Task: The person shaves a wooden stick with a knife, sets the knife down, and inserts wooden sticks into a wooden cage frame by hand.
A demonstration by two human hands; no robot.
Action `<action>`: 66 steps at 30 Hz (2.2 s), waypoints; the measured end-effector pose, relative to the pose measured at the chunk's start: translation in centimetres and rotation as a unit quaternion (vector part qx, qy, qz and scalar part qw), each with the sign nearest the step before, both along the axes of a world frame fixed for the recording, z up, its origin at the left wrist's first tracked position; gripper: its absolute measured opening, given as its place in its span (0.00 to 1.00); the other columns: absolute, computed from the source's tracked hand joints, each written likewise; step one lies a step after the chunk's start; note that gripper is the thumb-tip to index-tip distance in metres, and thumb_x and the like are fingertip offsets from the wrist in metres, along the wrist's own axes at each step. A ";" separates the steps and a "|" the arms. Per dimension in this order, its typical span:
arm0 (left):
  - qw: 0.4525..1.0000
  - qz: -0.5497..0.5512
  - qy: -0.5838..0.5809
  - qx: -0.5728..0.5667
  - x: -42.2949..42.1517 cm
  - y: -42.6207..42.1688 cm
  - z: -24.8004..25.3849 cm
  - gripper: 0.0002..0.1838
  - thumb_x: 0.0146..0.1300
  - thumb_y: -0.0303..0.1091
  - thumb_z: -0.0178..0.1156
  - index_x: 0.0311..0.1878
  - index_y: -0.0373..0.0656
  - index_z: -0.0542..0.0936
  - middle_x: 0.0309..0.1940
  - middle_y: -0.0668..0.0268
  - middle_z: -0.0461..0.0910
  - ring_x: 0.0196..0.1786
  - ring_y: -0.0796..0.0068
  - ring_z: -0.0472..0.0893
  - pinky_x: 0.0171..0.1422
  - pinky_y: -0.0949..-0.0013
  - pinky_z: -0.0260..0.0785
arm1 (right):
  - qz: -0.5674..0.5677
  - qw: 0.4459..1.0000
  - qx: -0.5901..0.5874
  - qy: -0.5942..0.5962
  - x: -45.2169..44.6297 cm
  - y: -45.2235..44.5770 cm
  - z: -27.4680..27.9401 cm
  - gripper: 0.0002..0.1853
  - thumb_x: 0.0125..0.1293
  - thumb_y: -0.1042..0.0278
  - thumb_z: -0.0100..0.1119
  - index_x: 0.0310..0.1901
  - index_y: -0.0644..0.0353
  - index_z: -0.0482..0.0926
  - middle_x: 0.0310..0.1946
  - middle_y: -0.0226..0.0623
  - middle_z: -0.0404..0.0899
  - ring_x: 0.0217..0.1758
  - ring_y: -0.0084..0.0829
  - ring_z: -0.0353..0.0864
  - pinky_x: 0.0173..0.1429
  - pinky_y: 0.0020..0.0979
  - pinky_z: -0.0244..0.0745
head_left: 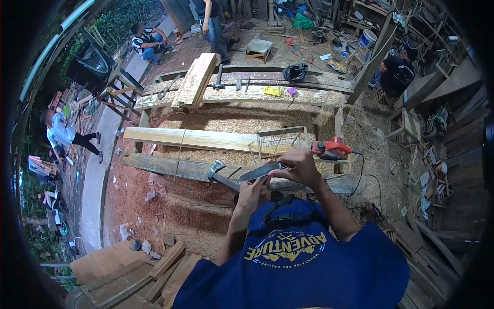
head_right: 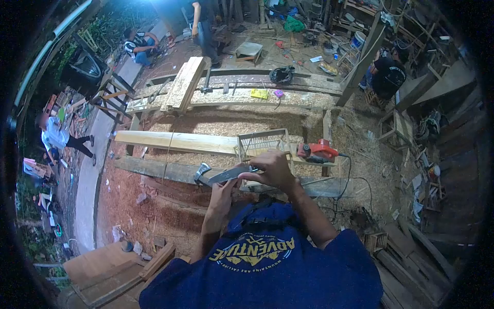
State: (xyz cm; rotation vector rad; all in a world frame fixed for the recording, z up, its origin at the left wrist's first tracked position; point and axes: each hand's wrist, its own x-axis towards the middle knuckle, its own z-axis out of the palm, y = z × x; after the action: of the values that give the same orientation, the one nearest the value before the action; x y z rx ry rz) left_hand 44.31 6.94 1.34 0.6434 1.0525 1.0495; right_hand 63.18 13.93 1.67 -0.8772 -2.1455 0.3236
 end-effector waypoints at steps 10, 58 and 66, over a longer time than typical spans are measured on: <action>0.999 0.025 0.008 0.026 -0.3 -0.3 -0.7 0.13 0.73 0.34 0.58 0.57 0.43 0.80 0.25 0.80 0.67 0.20 0.92 0.58 0.21 0.81 0.47 | -0.002 0.999 0.040 0.033 -0.8 0.7 -1.2 0.26 0.53 0.38 0.72 0.20 0.56 0.80 0.14 0.31 0.73 0.19 0.34 0.75 0.29 0.35 0.68; 0.999 0.009 -0.016 0.044 -0.5 0.3 -0.5 0.20 0.75 0.34 0.55 0.66 0.39 0.75 0.23 0.79 0.62 0.21 0.91 0.56 0.23 0.81 0.46 | -0.031 0.993 -0.085 0.077 -0.5 -0.6 -2.6 0.20 0.52 0.48 0.76 0.26 0.59 0.84 0.16 0.34 0.75 0.18 0.33 0.74 0.26 0.34 0.66; 0.999 0.018 -0.013 0.022 -1.1 -0.1 -1.2 0.19 0.74 0.35 0.57 0.65 0.41 0.77 0.23 0.79 0.62 0.22 0.91 0.56 0.23 0.82 0.46 | -0.053 0.996 -0.051 0.052 0.5 0.6 -3.3 0.25 0.55 0.40 0.71 0.20 0.56 0.79 0.12 0.33 0.70 0.17 0.37 0.73 0.27 0.37 0.65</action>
State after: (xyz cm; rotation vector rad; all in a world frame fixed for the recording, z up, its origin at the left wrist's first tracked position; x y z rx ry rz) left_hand 43.24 6.88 0.13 0.6459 1.0235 1.1133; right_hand 63.63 14.53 -1.61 -1.0071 -1.9929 0.4177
